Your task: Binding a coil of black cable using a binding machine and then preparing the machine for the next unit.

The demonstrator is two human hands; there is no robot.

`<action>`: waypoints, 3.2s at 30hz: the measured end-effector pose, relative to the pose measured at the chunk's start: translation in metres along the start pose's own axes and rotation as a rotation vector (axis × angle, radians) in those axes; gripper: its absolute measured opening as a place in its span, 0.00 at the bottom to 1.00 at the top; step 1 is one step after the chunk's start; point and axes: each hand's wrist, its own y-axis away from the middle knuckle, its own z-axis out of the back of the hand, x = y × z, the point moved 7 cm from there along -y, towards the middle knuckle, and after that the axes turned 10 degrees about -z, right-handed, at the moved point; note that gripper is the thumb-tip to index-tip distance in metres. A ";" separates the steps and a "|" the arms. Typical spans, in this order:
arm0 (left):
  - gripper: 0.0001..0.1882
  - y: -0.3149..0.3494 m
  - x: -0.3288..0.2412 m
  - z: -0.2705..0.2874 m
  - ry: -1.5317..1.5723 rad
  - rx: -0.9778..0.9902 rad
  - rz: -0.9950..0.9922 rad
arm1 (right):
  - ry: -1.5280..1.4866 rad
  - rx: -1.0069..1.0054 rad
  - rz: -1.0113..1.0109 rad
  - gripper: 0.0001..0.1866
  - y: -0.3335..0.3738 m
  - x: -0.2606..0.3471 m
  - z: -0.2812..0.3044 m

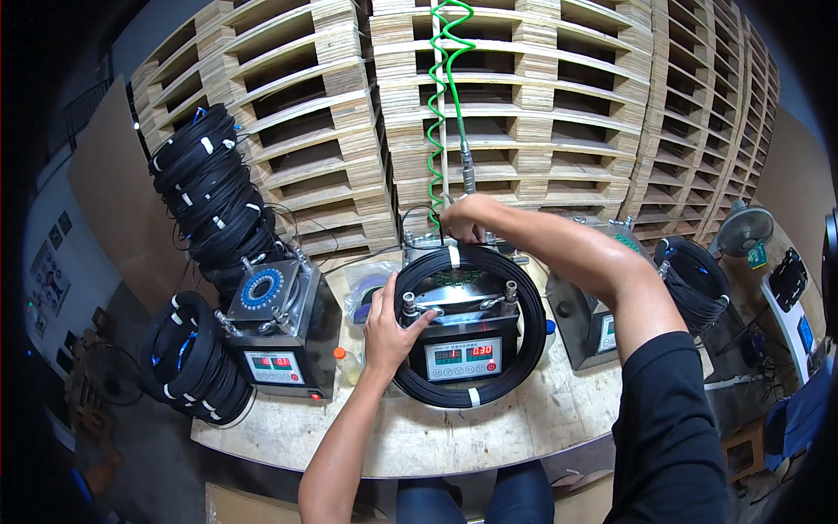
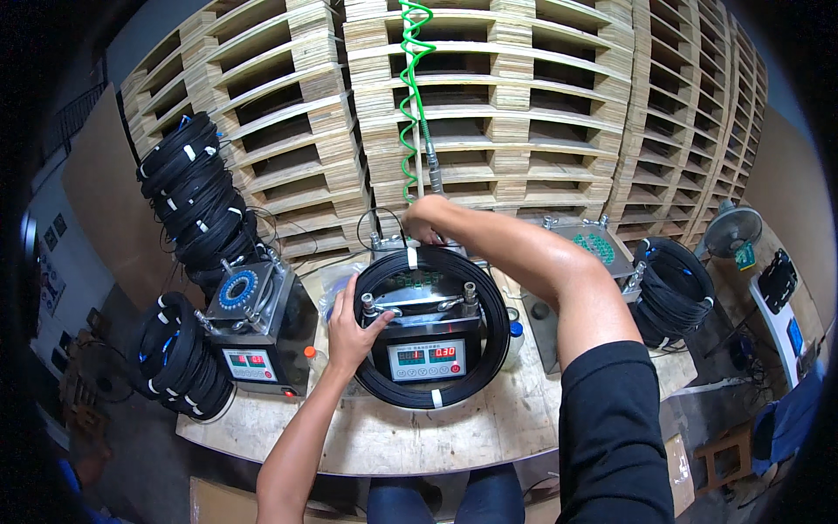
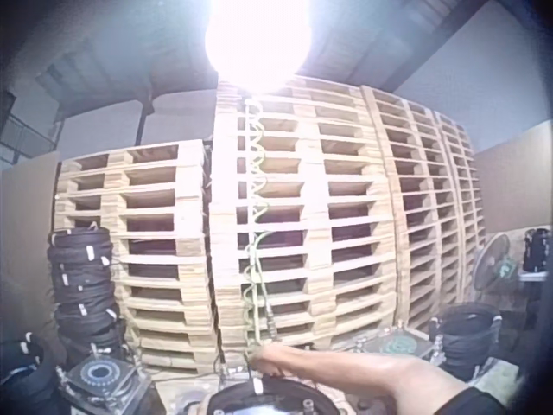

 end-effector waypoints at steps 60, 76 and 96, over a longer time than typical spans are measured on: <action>0.23 -0.022 0.071 0.043 0.467 -0.500 0.265 | -1.829 -1.395 0.033 0.13 0.151 -0.127 -0.150; 0.29 -0.007 0.046 0.004 0.112 -0.225 0.134 | -1.277 -1.246 -0.240 0.16 0.150 -0.054 -0.176; 0.25 0.126 -0.066 0.047 0.295 0.096 0.239 | -1.219 -1.245 -0.142 0.14 0.307 0.019 -0.249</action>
